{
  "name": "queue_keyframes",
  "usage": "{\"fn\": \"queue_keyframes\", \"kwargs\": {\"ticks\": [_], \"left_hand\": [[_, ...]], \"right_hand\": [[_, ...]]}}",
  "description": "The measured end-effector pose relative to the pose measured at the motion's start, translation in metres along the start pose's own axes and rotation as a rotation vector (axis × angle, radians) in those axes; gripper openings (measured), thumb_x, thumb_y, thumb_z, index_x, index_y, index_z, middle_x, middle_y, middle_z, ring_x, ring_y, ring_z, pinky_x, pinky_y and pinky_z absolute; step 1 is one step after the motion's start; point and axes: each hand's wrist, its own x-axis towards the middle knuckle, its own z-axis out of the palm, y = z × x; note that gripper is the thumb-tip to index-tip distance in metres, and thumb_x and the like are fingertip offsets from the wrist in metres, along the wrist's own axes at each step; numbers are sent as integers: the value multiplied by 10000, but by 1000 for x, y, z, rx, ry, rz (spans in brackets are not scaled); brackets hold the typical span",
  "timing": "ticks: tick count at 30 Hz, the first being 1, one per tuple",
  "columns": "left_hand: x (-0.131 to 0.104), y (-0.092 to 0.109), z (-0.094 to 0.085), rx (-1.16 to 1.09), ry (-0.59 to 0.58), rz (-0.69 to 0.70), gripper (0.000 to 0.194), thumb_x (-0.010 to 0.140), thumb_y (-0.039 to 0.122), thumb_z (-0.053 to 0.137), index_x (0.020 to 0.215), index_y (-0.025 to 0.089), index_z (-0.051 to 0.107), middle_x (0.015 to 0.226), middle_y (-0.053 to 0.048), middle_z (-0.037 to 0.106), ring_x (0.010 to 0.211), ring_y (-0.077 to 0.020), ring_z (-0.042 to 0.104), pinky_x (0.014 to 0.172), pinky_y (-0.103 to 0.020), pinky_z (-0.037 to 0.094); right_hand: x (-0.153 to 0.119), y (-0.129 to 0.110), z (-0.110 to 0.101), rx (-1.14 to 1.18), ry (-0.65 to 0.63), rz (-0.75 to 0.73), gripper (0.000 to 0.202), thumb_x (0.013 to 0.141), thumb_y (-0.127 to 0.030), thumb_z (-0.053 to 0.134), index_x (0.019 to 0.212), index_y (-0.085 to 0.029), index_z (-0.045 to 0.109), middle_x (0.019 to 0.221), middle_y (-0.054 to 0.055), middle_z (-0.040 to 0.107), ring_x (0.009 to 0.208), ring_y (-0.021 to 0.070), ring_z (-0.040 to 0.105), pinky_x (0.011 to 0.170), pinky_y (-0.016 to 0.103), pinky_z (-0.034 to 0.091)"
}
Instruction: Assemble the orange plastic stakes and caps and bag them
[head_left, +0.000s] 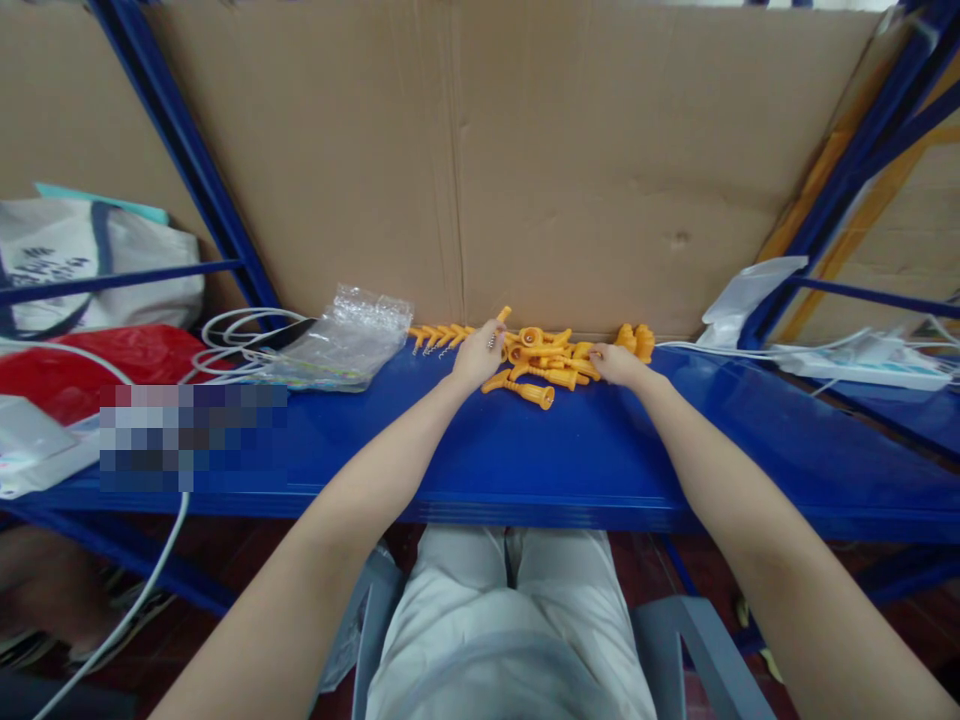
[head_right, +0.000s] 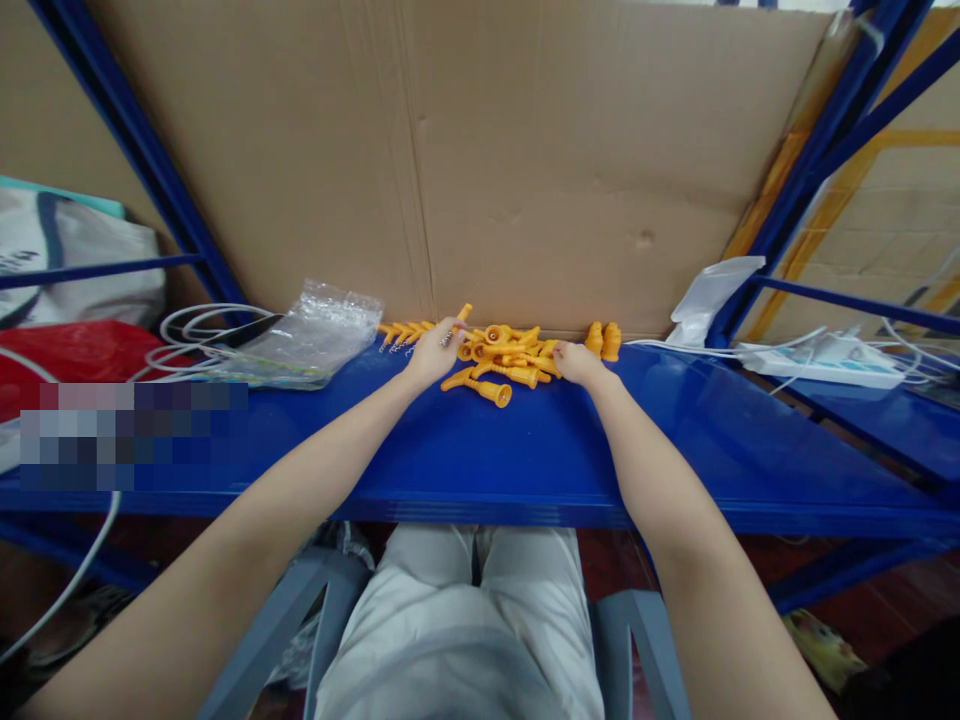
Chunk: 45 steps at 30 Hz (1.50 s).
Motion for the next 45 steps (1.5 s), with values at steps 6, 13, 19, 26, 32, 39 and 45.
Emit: {"fn": "queue_keyframes", "kwargs": {"ticks": [6,13,19,26,32,39,45], "left_hand": [[25,-19,-13,-69,110,-149,208,933,233,503,1016,159,678,794,-27,675,734,-152,638,714,-242,485],[40,-49,-28,219,-148,-189,399,857,299,629,1242,194,622,1075,-67,718,990,-202,684,877,-269,493],[44,-66,-24,455,-462,-116,741,814,466,673,1456,166,455,1402,-140,592,1284,-297,571,1061,-334,430],[48,-73,-3,601,-573,-86,596,926,462,507,1457,194,470,1522,-115,491,1408,-278,451,1152,-365,353],[48,-76,8,621,-545,-158,572,974,424,408,1525,274,377,1587,-90,405,1474,-277,352,1187,-467,300],[37,-65,4,626,-472,-236,613,1003,440,289,1574,217,300,1672,-128,162,1534,-347,167,1170,-594,271],[35,-66,2,607,-434,-253,617,1005,418,234,1588,221,261,1667,-121,190,1533,-323,186,1170,-599,272]], "right_hand": [[-2,-2,-1,8,-9,6,403,1004,-185,350,1247,-113,664,1307,159,672,1206,254,639,960,279,460],[-2,-2,0,2,1,-4,400,1007,-181,344,1213,-132,683,1281,132,693,1192,223,646,960,258,463],[-2,-3,1,31,13,-11,394,995,-177,359,1197,-137,695,1279,128,694,1192,237,649,988,288,467],[-3,-4,-2,33,2,-3,404,1000,-169,351,1243,-137,673,1316,131,673,1229,240,627,1016,299,458],[-6,-5,-3,28,-4,16,399,1011,-188,347,1252,-145,662,1312,123,676,1214,220,636,992,264,458],[-3,-4,-1,10,8,-4,386,1010,-203,346,1202,-159,679,1276,120,696,1181,224,652,961,266,468],[-2,-4,-1,27,-5,-4,388,1010,-183,341,1208,-132,670,1294,154,679,1196,253,643,966,289,470]]}}
